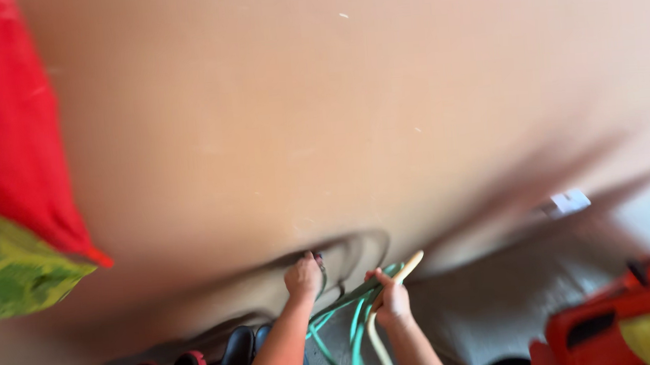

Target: The person sweeps the tiled and concrete floor of a garage using a broom, navigating around motorcycles and storage items.

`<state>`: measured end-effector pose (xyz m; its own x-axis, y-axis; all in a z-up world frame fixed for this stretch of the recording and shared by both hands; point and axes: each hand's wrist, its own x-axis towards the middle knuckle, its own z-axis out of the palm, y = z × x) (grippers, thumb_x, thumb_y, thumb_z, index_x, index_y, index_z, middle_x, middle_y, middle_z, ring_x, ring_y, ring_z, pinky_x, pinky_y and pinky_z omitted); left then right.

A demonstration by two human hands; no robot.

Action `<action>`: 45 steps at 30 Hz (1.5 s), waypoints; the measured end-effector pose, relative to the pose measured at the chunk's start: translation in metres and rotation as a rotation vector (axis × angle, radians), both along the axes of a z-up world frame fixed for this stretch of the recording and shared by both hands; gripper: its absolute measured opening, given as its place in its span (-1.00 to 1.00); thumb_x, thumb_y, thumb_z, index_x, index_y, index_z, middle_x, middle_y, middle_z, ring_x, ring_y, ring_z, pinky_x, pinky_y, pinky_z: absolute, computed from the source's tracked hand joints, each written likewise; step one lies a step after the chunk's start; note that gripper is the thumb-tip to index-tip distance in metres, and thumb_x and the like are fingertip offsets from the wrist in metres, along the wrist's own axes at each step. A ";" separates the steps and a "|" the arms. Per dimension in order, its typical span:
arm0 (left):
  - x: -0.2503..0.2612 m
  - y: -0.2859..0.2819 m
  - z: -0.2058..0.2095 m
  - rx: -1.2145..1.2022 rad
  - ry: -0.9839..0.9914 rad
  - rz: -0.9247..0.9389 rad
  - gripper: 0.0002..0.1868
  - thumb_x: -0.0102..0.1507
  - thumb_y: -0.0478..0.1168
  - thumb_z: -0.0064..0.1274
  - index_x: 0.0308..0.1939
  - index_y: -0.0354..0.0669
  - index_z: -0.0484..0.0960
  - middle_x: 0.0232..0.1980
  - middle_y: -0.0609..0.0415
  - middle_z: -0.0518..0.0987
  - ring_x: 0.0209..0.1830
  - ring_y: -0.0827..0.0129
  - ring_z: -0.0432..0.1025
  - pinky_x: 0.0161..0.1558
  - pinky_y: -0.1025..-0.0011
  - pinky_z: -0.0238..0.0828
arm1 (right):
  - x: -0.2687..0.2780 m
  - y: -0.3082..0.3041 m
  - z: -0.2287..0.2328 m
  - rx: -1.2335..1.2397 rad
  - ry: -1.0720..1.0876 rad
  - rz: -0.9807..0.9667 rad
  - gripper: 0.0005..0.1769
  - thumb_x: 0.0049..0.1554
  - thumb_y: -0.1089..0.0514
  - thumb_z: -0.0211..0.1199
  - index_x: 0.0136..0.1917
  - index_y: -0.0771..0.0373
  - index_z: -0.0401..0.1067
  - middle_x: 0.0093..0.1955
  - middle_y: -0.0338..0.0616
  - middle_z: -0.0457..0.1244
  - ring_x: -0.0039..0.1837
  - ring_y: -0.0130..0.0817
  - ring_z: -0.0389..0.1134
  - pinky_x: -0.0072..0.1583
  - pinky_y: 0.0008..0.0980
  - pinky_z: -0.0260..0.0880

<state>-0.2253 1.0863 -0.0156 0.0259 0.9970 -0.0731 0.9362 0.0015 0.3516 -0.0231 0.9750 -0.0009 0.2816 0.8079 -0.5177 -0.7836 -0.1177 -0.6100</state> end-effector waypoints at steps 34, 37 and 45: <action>0.306 -0.547 0.030 -1.477 -1.500 0.531 -0.51 0.20 -0.12 0.10 0.11 -0.29 0.35 0.01 -0.14 0.41 -0.05 0.12 0.44 -0.02 0.09 0.53 | 0.137 -0.595 0.117 -0.268 -0.286 0.242 -0.38 0.15 -0.29 0.21 -0.22 0.39 0.45 -0.38 -0.03 0.32 -0.39 -0.22 0.40 -0.28 -0.24 0.40; 0.321 -0.628 0.025 -1.479 -1.498 0.607 -0.63 0.22 -0.22 -0.01 0.08 -0.21 0.36 -0.02 -0.10 0.43 -0.07 0.18 0.45 -0.03 0.13 0.52 | 0.149 -0.669 0.118 -0.318 -0.274 0.233 -0.39 0.15 -0.29 0.23 -0.22 0.38 0.46 -0.40 -0.03 0.31 -0.41 -0.23 0.37 -0.29 -0.25 0.40; 0.394 -0.734 0.019 -1.721 -1.405 0.457 -0.67 0.27 -0.17 0.00 0.02 -0.28 0.38 -0.08 -0.07 0.47 -0.10 0.23 0.46 -0.01 0.24 0.50 | 0.197 -0.777 0.145 -0.396 -0.397 0.139 -0.40 0.18 -0.27 0.21 -0.25 0.36 0.48 -0.46 -0.01 0.28 -0.44 -0.31 0.31 -0.33 -0.32 0.29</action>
<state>0.1689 0.3522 0.0033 0.6763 -0.0162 -0.7365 0.0299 0.9995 0.0055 0.1742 0.1985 0.1442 0.4216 0.6171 -0.6644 -0.4643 -0.4825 -0.7427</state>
